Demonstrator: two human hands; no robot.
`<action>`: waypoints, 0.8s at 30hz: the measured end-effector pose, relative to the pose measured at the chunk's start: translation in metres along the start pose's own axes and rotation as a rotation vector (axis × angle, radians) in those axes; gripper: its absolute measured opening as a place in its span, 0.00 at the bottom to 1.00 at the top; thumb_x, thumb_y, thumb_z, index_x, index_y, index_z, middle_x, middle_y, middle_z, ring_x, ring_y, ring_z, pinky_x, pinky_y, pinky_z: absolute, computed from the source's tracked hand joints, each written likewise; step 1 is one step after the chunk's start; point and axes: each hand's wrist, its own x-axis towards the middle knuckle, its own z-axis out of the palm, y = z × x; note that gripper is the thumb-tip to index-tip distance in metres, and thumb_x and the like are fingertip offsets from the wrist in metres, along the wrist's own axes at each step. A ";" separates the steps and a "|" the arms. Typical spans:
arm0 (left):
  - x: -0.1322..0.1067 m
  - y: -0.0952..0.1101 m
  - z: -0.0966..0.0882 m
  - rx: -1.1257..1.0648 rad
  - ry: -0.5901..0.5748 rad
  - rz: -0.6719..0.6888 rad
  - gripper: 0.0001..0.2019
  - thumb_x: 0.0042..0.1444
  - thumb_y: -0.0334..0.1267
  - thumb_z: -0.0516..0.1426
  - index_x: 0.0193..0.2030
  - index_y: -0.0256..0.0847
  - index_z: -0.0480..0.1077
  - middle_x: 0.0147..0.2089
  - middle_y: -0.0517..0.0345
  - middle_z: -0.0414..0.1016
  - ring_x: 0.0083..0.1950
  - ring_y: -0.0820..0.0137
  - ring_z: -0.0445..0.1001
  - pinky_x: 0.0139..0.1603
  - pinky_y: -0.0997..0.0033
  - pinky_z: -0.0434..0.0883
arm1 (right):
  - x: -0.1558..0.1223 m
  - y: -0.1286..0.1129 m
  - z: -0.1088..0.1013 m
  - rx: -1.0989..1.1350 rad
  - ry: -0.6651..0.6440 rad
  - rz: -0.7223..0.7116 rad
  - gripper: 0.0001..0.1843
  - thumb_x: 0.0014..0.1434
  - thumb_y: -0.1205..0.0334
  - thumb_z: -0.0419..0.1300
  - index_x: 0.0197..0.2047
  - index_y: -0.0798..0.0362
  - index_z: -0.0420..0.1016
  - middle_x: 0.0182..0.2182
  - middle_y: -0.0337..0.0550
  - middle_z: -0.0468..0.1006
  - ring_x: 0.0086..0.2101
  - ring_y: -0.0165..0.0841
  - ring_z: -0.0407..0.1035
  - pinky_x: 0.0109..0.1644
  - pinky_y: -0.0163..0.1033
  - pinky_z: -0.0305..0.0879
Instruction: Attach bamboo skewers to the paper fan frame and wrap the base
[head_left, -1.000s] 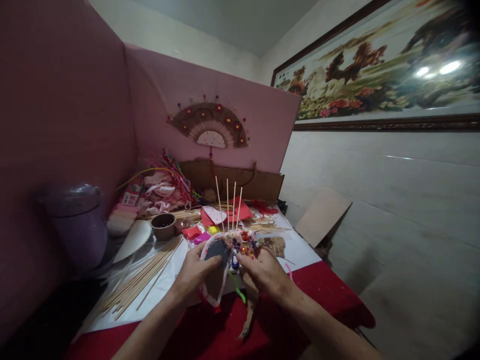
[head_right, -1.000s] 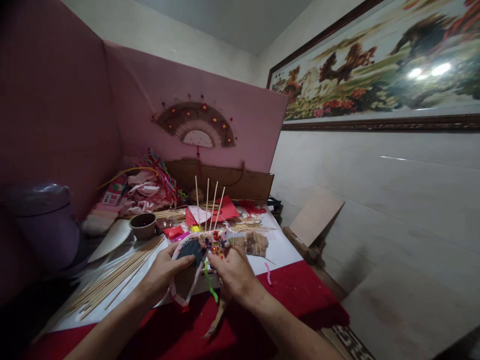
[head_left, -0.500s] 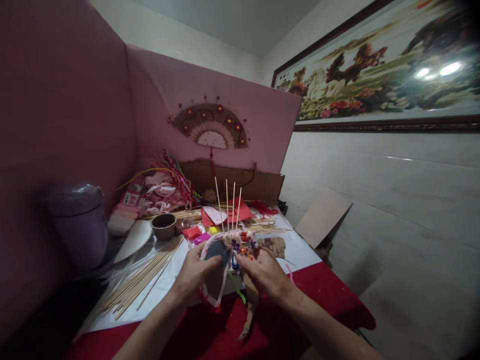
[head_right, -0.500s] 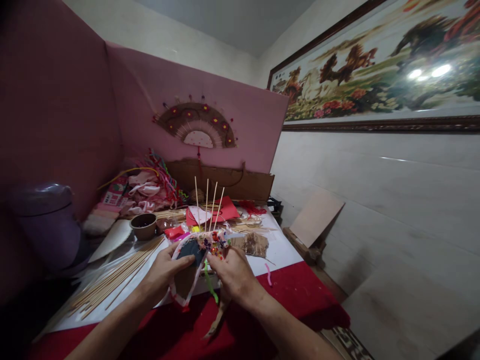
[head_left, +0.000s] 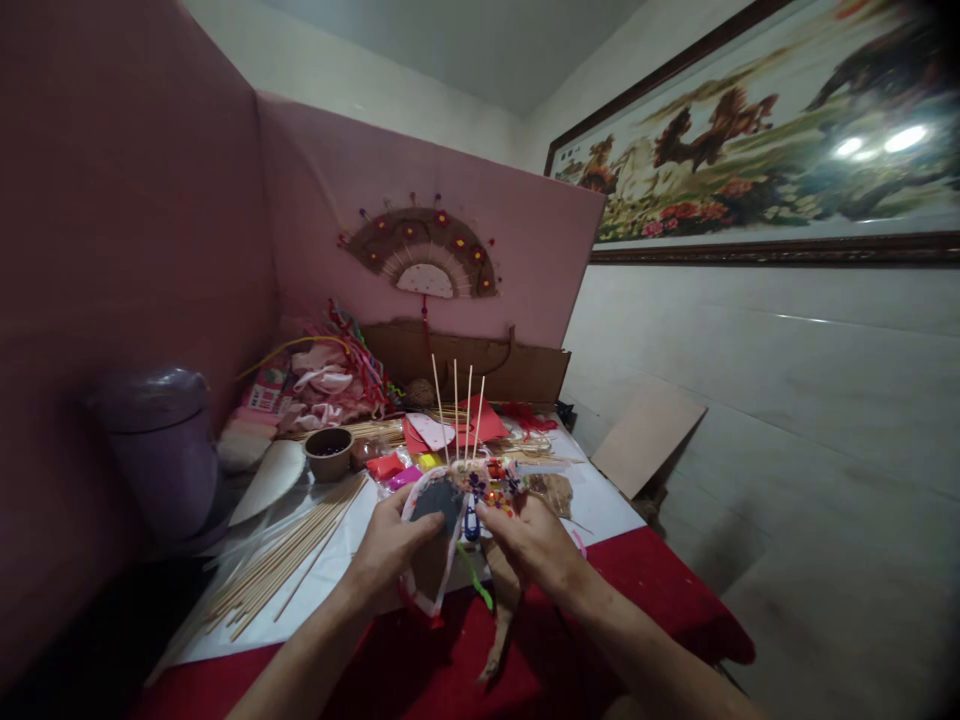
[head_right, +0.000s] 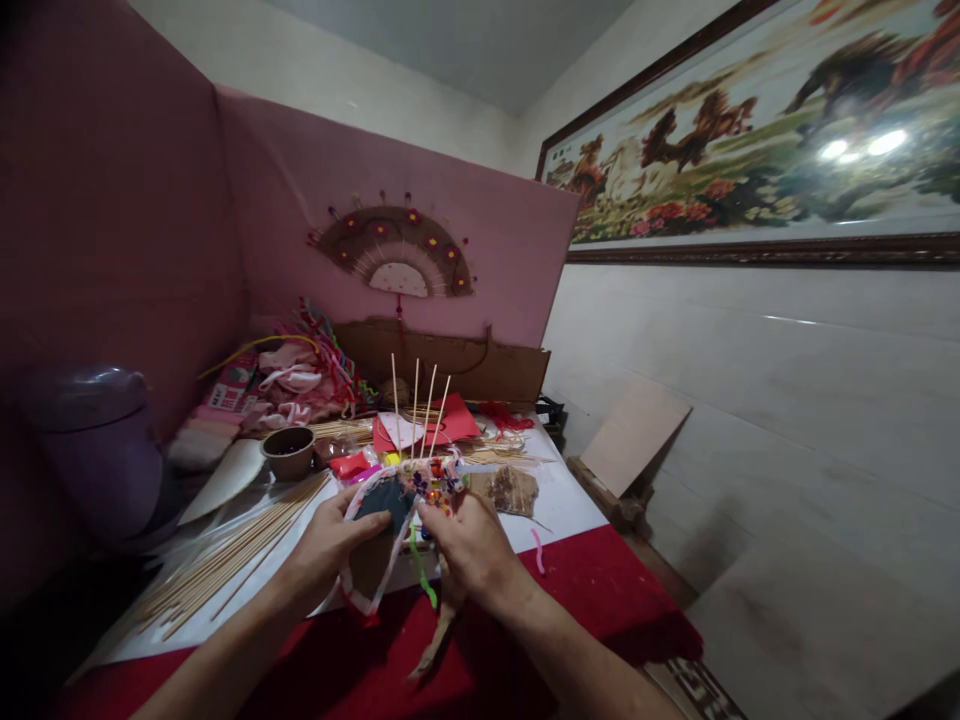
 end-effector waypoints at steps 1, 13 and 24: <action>0.000 0.000 0.000 -0.001 0.001 -0.001 0.15 0.41 0.31 0.61 0.39 0.34 0.72 0.32 0.55 0.77 0.30 0.68 0.72 0.33 0.71 0.68 | 0.001 -0.001 -0.001 -0.001 0.004 0.007 0.16 0.57 0.54 0.53 0.34 0.57 0.75 0.30 0.43 0.77 0.33 0.35 0.70 0.42 0.37 0.64; 0.001 0.001 -0.001 0.030 0.030 0.001 0.16 0.39 0.33 0.62 0.38 0.35 0.73 0.32 0.54 0.78 0.31 0.66 0.73 0.34 0.70 0.68 | 0.001 0.003 0.005 -0.001 0.008 0.042 0.18 0.55 0.52 0.54 0.34 0.58 0.76 0.29 0.43 0.77 0.33 0.36 0.70 0.41 0.36 0.64; 0.000 0.005 0.002 0.005 0.040 0.003 0.14 0.39 0.33 0.63 0.36 0.35 0.73 0.32 0.54 0.78 0.31 0.66 0.73 0.34 0.70 0.68 | -0.001 0.001 0.007 -0.030 -0.029 0.043 0.16 0.55 0.52 0.54 0.34 0.56 0.75 0.30 0.43 0.77 0.34 0.36 0.70 0.41 0.37 0.64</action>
